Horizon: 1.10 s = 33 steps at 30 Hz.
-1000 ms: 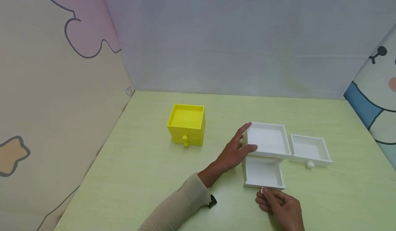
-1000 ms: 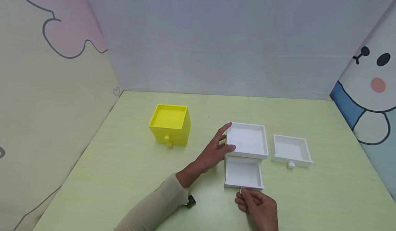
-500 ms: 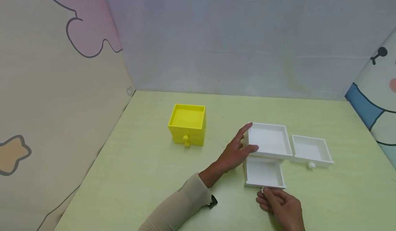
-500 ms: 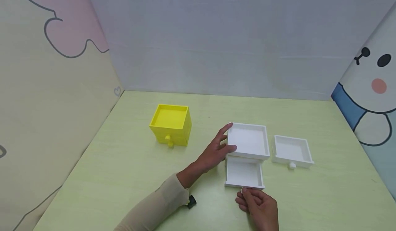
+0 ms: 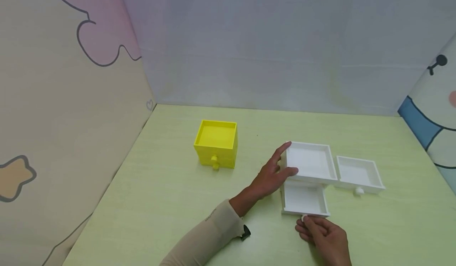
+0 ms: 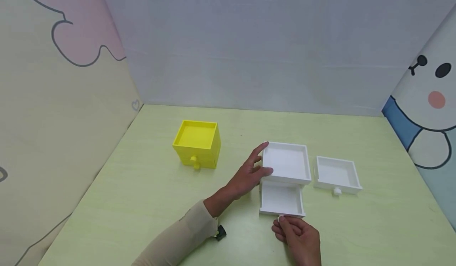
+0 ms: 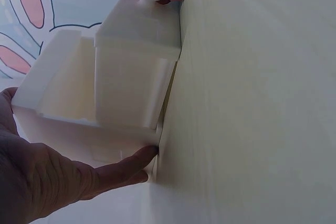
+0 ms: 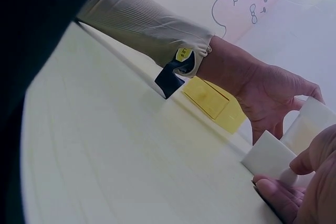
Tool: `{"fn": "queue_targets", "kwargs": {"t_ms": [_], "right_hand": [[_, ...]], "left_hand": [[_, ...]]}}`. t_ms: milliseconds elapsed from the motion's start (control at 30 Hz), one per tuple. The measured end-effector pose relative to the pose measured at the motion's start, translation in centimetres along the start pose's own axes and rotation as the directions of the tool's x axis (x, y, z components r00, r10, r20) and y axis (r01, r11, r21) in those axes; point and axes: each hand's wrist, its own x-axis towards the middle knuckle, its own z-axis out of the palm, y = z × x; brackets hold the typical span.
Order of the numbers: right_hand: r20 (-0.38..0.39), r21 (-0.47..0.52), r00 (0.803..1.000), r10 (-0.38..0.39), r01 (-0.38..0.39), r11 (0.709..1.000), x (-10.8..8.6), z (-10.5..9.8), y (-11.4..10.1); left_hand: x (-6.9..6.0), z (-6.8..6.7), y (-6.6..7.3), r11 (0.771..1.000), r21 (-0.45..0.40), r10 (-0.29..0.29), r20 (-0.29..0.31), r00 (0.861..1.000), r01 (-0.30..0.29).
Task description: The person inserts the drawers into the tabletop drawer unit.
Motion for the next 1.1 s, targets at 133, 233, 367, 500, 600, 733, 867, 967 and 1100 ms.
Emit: {"fn": "queue_targets", "kwargs": {"t_ms": [133,233,367,500,600,733,867,967,1100], "right_hand": [[0.003,0.005,1.0,-0.008,0.008,1.0,0.1,0.0,-0.1],[0.007,0.006,1.0,-0.011,0.011,1.0,0.1,0.0,0.0],[0.012,0.008,1.0,-0.015,0.015,1.0,0.3,-0.1,0.1],[0.015,0.027,0.999,-0.037,0.037,0.999,0.3,0.0,0.2],[0.016,0.043,0.999,-0.049,0.048,0.998,0.3,0.0,0.2],[0.021,0.035,0.999,-0.042,0.042,0.999,0.4,0.0,0.2],[0.032,0.018,0.999,-0.033,0.032,0.999,0.5,0.0,0.0],[0.04,0.012,0.998,-0.047,0.047,0.999,0.7,0.0,0.0],[0.054,0.041,0.993,-0.102,0.1,0.994,1.0,-0.1,0.0]], "left_hand": [[0.0,0.0,0.1,1.0,0.004,-0.009,0.002,1.0,0.009],[-0.1,-0.1,0.1,1.0,0.007,-0.012,0.003,1.0,0.012],[-0.1,-0.1,0.1,1.0,0.013,-0.014,0.002,1.0,0.014],[-0.1,-0.1,0.2,1.0,0.015,-0.016,0.001,1.0,0.016],[-0.1,-0.1,0.2,1.0,0.017,-0.014,0.003,1.0,0.014],[-0.1,-0.1,0.2,1.0,0.023,-0.017,0.002,1.0,0.017],[0.0,-0.1,0.2,0.999,0.025,-0.028,-0.001,1.0,0.028],[0.0,-0.1,0.2,0.999,0.028,-0.027,-0.001,1.0,0.027],[0.1,0.0,0.2,0.999,0.033,-0.023,-0.001,1.0,0.023]]}}
